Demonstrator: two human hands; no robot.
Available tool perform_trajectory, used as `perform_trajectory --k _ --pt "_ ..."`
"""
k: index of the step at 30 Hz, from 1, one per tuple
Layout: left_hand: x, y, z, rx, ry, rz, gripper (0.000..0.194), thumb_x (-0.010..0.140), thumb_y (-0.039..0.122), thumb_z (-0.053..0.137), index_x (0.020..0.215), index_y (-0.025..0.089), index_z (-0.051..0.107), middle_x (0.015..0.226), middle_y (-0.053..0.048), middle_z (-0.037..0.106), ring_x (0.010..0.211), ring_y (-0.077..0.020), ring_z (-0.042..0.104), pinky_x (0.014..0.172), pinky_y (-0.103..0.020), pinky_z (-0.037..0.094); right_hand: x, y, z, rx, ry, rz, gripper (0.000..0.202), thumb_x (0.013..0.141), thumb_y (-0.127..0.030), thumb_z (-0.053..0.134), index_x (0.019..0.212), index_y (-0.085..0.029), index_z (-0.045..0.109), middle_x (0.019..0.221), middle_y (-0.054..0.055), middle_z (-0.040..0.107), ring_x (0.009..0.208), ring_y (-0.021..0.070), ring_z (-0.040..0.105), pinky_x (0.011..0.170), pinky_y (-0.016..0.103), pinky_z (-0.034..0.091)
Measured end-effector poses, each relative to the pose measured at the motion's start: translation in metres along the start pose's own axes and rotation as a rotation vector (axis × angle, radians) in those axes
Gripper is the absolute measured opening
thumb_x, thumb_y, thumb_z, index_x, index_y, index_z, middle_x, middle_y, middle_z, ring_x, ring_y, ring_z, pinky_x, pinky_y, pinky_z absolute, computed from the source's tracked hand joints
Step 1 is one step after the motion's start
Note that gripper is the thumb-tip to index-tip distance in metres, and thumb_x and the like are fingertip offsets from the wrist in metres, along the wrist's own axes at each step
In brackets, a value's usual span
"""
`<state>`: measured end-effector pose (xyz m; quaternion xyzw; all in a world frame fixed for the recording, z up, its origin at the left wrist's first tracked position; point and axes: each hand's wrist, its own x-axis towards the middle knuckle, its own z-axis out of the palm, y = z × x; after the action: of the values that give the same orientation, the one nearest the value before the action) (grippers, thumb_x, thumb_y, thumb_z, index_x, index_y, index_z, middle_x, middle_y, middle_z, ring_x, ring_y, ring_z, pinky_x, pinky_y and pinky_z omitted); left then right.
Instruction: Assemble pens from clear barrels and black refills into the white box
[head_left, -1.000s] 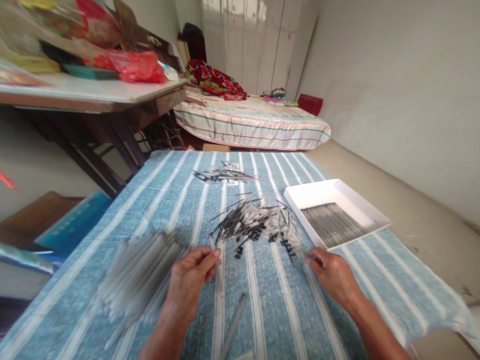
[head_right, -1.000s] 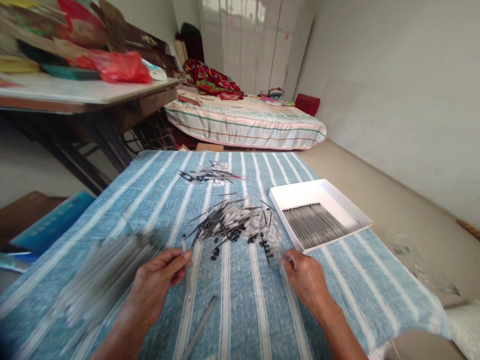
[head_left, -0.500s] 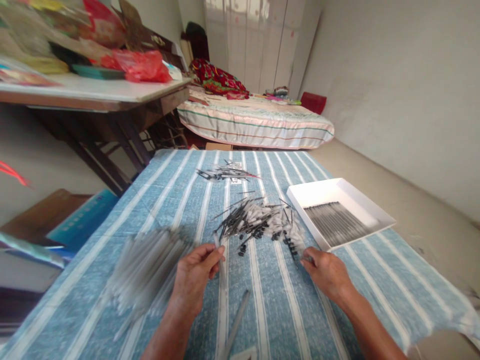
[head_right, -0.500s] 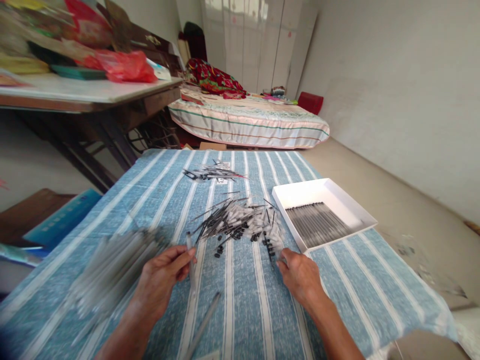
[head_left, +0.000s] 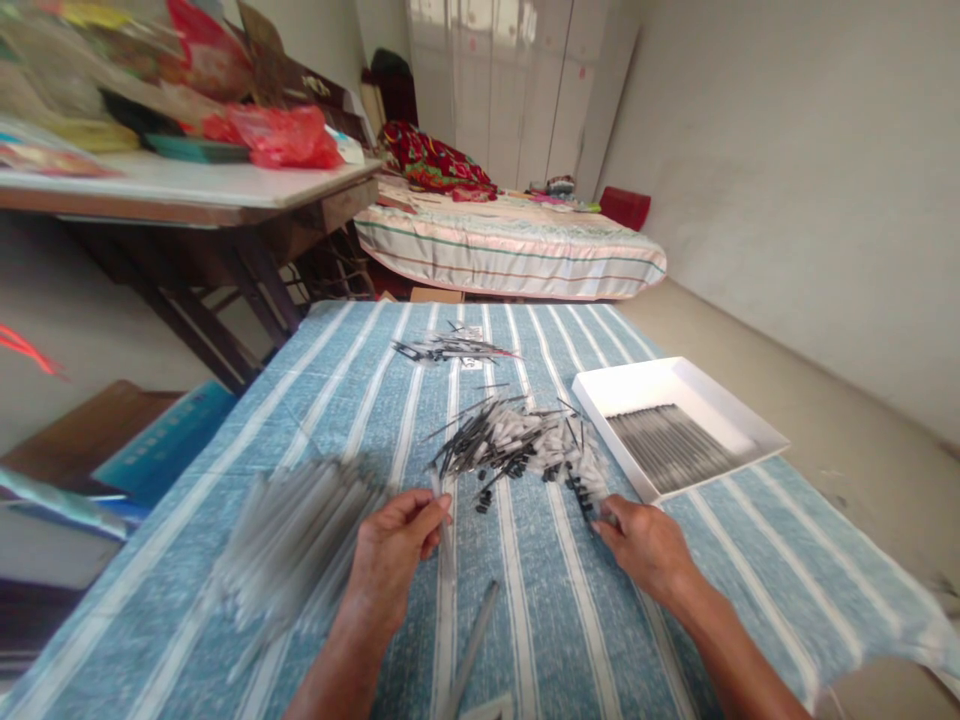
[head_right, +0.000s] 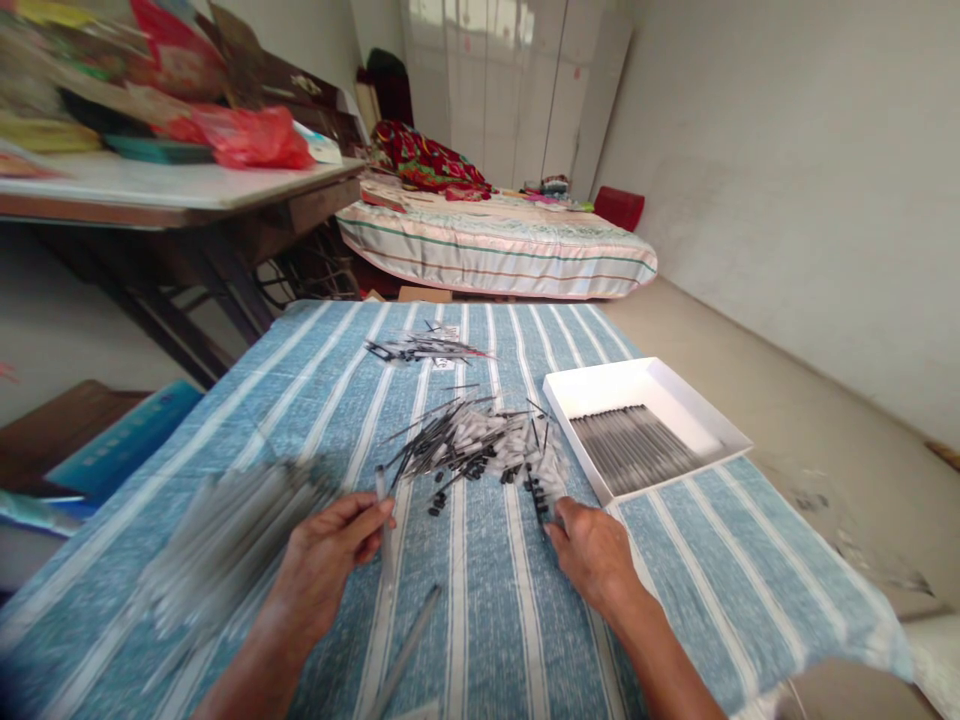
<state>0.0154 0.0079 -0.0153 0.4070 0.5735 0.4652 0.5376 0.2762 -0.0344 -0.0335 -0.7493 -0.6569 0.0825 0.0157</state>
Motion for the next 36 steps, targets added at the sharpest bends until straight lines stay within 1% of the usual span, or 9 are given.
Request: perform_trajectory --k 6,10,12,18,21,28,32,36 --pt "0.002 -0.001 -0.001 0.01 -0.012 -0.005 0.024 0.063 0.035 0.068 0.055 0.014 0.059 0.041 0.005 0.046 0.04 -0.0074 0.037 0.041 -0.02 0.028 0.002 -0.011 -0.006 0.018 -0.012 -0.035 0.013 0.082 -0.026 0.048 0.082 -0.022 0.061 0.075 0.002 0.07 0.073 0.0178 0.065 0.057 0.024 0.032" --pt "0.003 -0.003 -0.004 0.025 -0.007 -0.007 0.028 0.065 0.04 0.066 0.054 0.014 0.06 0.041 0.005 0.045 0.041 -0.0079 0.037 0.041 -0.02 0.029 0.002 -0.014 -0.007 0.028 -0.013 -0.036 0.013 0.082 -0.025 0.048 0.082 -0.022 0.061 0.076 0.002 0.07 0.074 0.0177 0.065 0.058 0.023 0.033" --pt "0.003 -0.003 -0.004 0.019 -0.01 -0.002 0.028 0.065 0.04 0.066 0.054 0.014 0.06 0.041 0.005 0.046 0.04 -0.0077 0.036 0.041 -0.02 0.028 0.002 -0.013 -0.005 0.036 -0.015 -0.041 0.013 0.082 -0.026 0.049 0.083 -0.023 0.061 0.075 0.002 0.07 0.073 0.0177 0.065 0.057 0.023 0.033" --pt "0.002 -0.004 -0.003 -0.001 -0.018 0.007 0.023 0.064 0.034 0.068 0.054 0.015 0.06 0.042 0.005 0.046 0.04 -0.0071 0.038 0.039 -0.019 0.029 0.001 -0.006 0.0 0.028 -0.003 -0.083 0.012 0.081 -0.026 0.049 0.081 -0.022 0.061 0.075 0.001 0.069 0.072 0.0175 0.064 0.057 0.023 0.032" --pt "0.002 -0.005 -0.003 -0.009 -0.016 0.013 0.022 0.063 0.033 0.068 0.056 0.014 0.061 0.046 0.004 0.05 0.04 -0.0068 0.039 0.039 -0.019 0.029 0.001 -0.004 0.002 0.026 -0.011 -0.101 0.012 0.081 -0.027 0.05 0.083 -0.022 0.061 0.074 0.001 0.069 0.07 0.0168 0.064 0.056 0.023 0.032" --pt "0.003 -0.007 -0.004 -0.018 -0.003 0.029 0.023 0.062 0.033 0.069 0.055 0.014 0.059 0.043 0.005 0.048 0.039 -0.0068 0.038 0.04 -0.02 0.028 -0.002 -0.009 -0.004 -0.012 -0.034 -0.094 0.014 0.082 -0.028 0.049 0.082 -0.022 0.061 0.079 0.003 0.069 0.07 0.0174 0.063 0.057 0.024 0.031" --pt "0.004 -0.006 -0.003 -0.016 -0.006 0.022 0.023 0.063 0.035 0.068 0.056 0.014 0.061 0.042 0.005 0.046 0.04 -0.007 0.038 0.04 -0.02 0.028 -0.002 -0.008 -0.006 0.012 -0.043 -0.104 0.014 0.082 -0.029 0.049 0.081 -0.022 0.061 0.074 0.003 0.069 0.07 0.0174 0.063 0.057 0.023 0.032" --pt "0.005 -0.006 -0.004 -0.017 -0.003 0.015 0.022 0.06 0.034 0.07 0.056 0.015 0.062 0.043 0.005 0.047 0.04 -0.0072 0.039 0.04 -0.02 0.028 -0.002 0.0 -0.004 0.078 -0.02 -0.048 0.016 0.083 -0.027 0.047 0.091 -0.023 0.06 0.068 0.001 0.067 0.065 0.0155 0.062 0.056 0.022 0.033"
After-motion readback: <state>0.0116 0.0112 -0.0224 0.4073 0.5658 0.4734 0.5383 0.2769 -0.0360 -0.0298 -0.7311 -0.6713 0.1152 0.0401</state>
